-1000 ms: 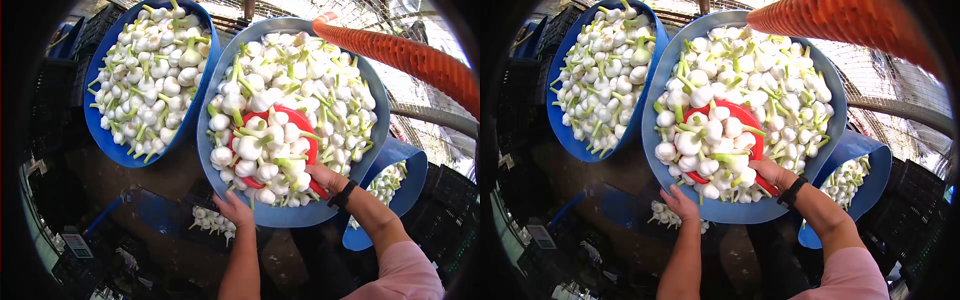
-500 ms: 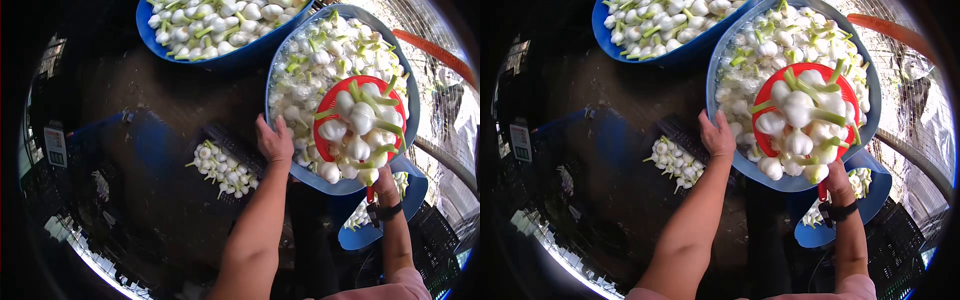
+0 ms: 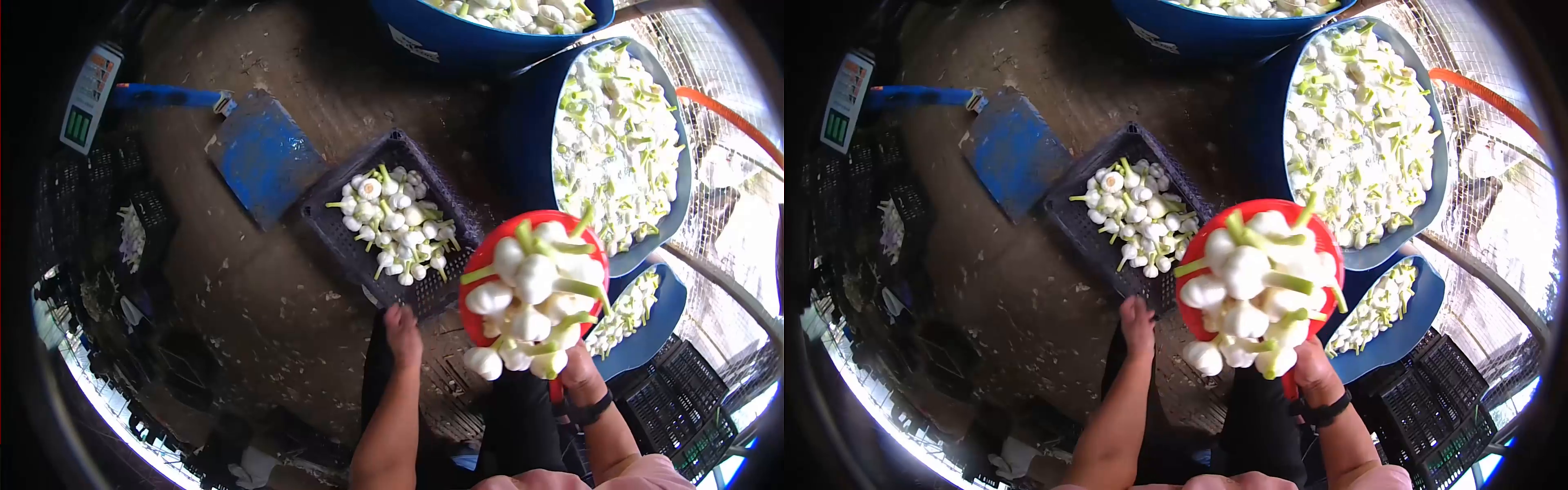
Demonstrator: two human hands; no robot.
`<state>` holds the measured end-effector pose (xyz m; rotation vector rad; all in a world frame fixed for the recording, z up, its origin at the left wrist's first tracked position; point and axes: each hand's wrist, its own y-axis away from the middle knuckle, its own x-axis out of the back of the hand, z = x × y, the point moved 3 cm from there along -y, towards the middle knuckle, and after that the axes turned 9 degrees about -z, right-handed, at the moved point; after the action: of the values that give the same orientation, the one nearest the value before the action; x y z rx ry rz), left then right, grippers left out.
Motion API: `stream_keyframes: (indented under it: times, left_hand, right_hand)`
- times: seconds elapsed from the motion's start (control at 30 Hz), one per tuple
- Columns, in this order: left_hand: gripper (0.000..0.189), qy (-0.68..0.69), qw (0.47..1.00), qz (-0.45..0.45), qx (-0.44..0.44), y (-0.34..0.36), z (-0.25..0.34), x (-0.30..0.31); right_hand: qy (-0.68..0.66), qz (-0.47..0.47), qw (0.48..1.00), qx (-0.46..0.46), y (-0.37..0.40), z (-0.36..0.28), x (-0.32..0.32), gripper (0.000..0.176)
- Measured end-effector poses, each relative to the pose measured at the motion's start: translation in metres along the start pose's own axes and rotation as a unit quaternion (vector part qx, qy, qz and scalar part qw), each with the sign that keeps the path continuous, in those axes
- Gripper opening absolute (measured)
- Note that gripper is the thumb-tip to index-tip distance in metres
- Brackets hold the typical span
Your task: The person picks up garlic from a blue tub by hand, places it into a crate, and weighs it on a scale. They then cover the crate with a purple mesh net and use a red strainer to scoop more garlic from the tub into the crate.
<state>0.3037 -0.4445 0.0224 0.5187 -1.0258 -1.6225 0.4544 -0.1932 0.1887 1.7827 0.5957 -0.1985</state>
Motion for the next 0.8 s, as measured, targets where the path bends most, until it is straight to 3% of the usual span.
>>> stream_keyframes:
  times: [0.07,0.13,0.2,0.3,0.47,0.63,0.67,0.73,0.8]
  left_hand:
    - [0.044,-0.071,0.991,0.017,0.116,0.023,0.004,0.055]
    - [0.047,-0.069,0.986,-0.002,0.15,0.035,-0.003,0.09]
    - [0.045,-0.055,0.988,-0.009,0.141,0.028,0.003,0.101]
    - [0.045,-0.039,0.992,-0.007,0.122,0.032,0.007,0.108]
    - [0.042,-0.019,0.991,-0.084,0.099,0.021,0.045,0.044]
    - [0.031,-0.045,0.981,-0.186,0.044,0.022,0.091,-0.074]
    - [0.034,-0.044,0.979,-0.197,0.032,0.027,0.107,-0.106]
    - [0.043,-0.038,0.967,-0.236,-0.09,0.019,0.118,-0.171]
    - [0.056,-0.018,0.967,-0.218,-0.129,0.028,0.159,-0.237]
  right_hand:
    - [0.045,0.04,0.998,0.0,-0.031,0.032,-0.012,0.048]
    - [0.298,0.151,0.942,0.033,-0.07,0.042,-0.007,0.056]
    - [0.284,0.32,0.892,0.145,-0.079,0.047,-0.018,0.057]
    - [0.247,0.266,0.921,0.139,-0.059,0.058,-0.01,0.048]
    - [0.193,0.258,0.931,0.17,-0.014,-0.019,-0.035,0.019]
    - [0.128,0.3,0.917,0.231,0.017,-0.117,0.041,0.022]
    - [0.146,0.322,0.907,0.228,0.016,-0.133,0.07,0.021]
    - [0.219,0.335,0.902,0.161,0.01,-0.162,0.124,0.033]
    - [0.294,0.366,0.871,0.145,-0.015,-0.18,0.164,0.045]
